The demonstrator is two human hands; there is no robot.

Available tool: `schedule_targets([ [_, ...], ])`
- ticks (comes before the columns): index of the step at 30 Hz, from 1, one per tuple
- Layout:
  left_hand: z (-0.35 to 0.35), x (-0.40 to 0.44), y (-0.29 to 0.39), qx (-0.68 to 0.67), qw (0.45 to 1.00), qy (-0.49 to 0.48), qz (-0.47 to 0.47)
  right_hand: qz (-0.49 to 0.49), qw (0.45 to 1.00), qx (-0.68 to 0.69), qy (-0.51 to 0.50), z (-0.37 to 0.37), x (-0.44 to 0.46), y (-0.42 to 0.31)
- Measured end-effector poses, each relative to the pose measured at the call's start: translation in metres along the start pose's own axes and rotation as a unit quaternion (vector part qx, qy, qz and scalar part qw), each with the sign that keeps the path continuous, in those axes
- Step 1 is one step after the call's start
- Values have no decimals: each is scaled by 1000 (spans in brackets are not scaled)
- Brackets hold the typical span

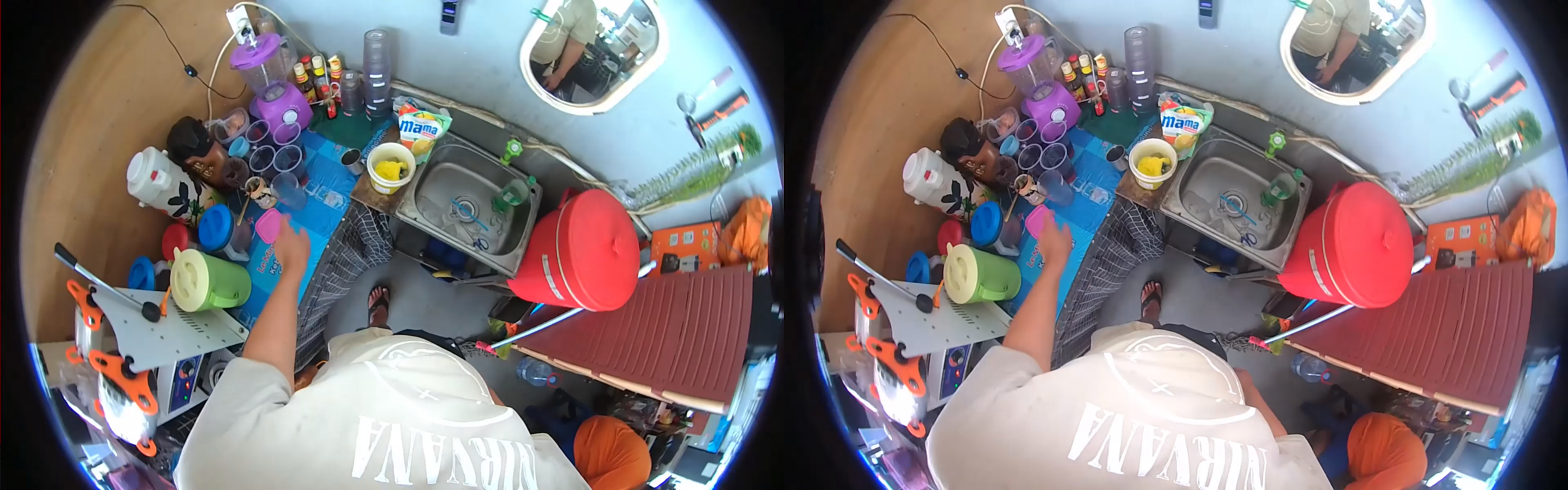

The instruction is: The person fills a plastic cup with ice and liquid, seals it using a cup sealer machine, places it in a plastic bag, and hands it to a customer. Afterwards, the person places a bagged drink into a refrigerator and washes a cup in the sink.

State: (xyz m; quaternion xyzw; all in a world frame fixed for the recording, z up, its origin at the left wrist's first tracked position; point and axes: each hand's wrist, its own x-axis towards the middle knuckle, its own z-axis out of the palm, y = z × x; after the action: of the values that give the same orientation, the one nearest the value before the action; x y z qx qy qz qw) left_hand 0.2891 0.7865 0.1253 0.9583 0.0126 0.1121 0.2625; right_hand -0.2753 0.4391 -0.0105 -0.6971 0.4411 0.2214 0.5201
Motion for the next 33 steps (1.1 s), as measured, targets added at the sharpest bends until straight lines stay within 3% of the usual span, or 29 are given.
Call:
schedule_targets([
  [4, -3, 78, 25, 82, 987, -62, -124, -31, 999, -2, 10, -15, 45, -73],
  [6, 17, 94, 6, 69, 986, -73, -136, 85, 995, 52, 15, -22, 98, -88],
  [7, 19, 96, 5, 72, 985, -76, -140, 89, 995, 49, 12, -25, 103, -108],
  [9, 19, 87, 3, 72, 987, -89, -113, 54, 984, 165, 36, -30, 107, -152],
  [10, 21, 80, -6, 75, 986, -92, -120, 58, 985, 159, 32, -32, 113, -167],
  [12, 26, 61, -26, 10, 997, -74, -9, 7, 996, 86, 1, -36, 127, -190],
  [13, 20, 50, -27, 13, 997, -75, -16, 9, 997, 81, -3, -39, 133, -203],
  [15, -1, 31, -17, -3, 990, -77, 116, -165, 977, -130, 24, -44, 137, -233],
  [19, -40, 13, 51, -24, 976, -121, 181, -247, 963, -94, -61, -50, 105, -371],
  [21, -46, 10, 98, -82, 929, -110, 344, -396, 908, -130, -32, -51, 122, -405],
  [22, -44, 8, 123, -84, 926, -114, 351, -442, 887, -135, 16, -52, 112, -433],
  [24, -35, -1, 172, -138, 885, -240, 374, -485, 861, -138, 71, -63, 96, -480],
  [26, -8, -19, 212, -168, 866, -281, 379, -565, 815, -118, 44, -83, 98, -502],
  [30, 26, -34, 279, -235, 837, -346, 353, -534, 832, -151, -24, -144, 129, -477],
  [31, 30, -30, 291, -234, 836, -346, 355, -484, 867, -118, -26, -158, 137, -464],
  [33, 39, -10, 310, -204, 905, -296, 228, -425, 901, -81, -22, -181, 153, -444],
])
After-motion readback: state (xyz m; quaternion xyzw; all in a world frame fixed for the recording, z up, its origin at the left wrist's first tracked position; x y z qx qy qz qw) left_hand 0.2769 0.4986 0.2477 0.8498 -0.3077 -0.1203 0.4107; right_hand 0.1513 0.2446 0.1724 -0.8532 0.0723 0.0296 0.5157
